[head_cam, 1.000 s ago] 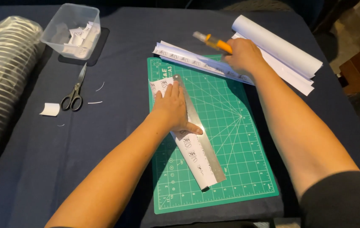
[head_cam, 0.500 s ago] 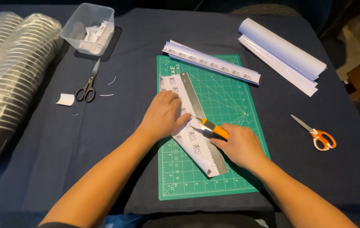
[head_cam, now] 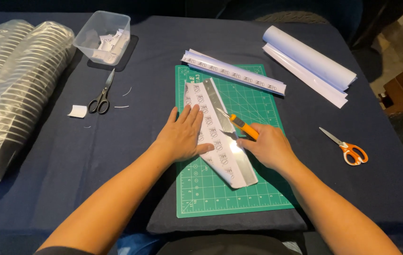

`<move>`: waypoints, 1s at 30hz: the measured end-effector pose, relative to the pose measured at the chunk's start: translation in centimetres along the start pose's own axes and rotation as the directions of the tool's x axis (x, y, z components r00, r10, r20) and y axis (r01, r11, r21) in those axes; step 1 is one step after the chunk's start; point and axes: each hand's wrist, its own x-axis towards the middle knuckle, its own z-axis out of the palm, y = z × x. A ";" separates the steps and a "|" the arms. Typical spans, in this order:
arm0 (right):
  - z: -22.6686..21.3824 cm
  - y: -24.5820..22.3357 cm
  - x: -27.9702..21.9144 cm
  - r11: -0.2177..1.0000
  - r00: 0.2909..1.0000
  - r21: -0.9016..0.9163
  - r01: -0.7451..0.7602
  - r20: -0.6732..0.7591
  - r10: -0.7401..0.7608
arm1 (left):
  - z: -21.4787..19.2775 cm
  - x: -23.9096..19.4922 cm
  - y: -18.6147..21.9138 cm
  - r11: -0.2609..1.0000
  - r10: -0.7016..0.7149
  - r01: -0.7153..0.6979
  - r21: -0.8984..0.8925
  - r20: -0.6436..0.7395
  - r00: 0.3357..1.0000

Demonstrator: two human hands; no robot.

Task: Cutting printed paper strips using a rotary cutter and a metal ruler on a green cutting mat.

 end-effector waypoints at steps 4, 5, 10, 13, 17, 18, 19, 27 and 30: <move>-0.1 0.0 0.5 1.000 0.999 -0.015 0.021 -0.036 -0.021 | -0.1 1.7 0.8 1.000 -0.003 0.002 -0.026 -0.049 0.999; 0.0 0.1 0.5 0.999 0.999 -0.048 0.019 -0.026 -0.020 | -0.1 2.1 1.1 0.998 -0.012 0.008 -0.066 -0.061 0.998; 0.2 0.3 -0.1 0.990 1.000 -0.137 0.027 0.019 -0.025 | -0.3 2.7 1.2 0.993 -0.005 -0.007 -0.115 -0.110 0.994; 0.2 0.4 -0.4 0.986 0.999 -0.163 0.041 0.029 -0.037 | 0.6 4.8 0.3 0.997 0.027 -0.042 -0.065 -0.216 0.976; -0.2 0.5 -0.4 0.993 0.998 -0.115 -0.007 0.054 0.014 | 3.0 9.8 -2.4 0.986 0.017 -0.087 -0.144 -0.429 0.903; -0.2 0.7 -0.2 0.995 0.997 -0.091 -0.032 0.061 0.038 | 3.7 11.4 -3.2 0.982 -0.019 -0.074 -0.176 -0.473 0.881; -0.3 0.8 -0.1 0.995 0.997 -0.089 -0.032 0.061 0.037 | 3.1 11.9 -3.5 0.982 -0.017 -0.074 -0.175 -0.473 0.881; 0.2 2.3 0.6 0.995 0.995 0.031 -0.096 0.039 0.095 | 3.7 13.2 -3.7 0.970 -0.120 -0.016 -0.244 -0.532 0.838; -0.2 2.2 -0.4 0.995 0.994 0.012 -0.098 0.059 0.097 | 4.2 12.5 -2.9 0.991 -0.083 -0.006 -0.134 -0.643 0.762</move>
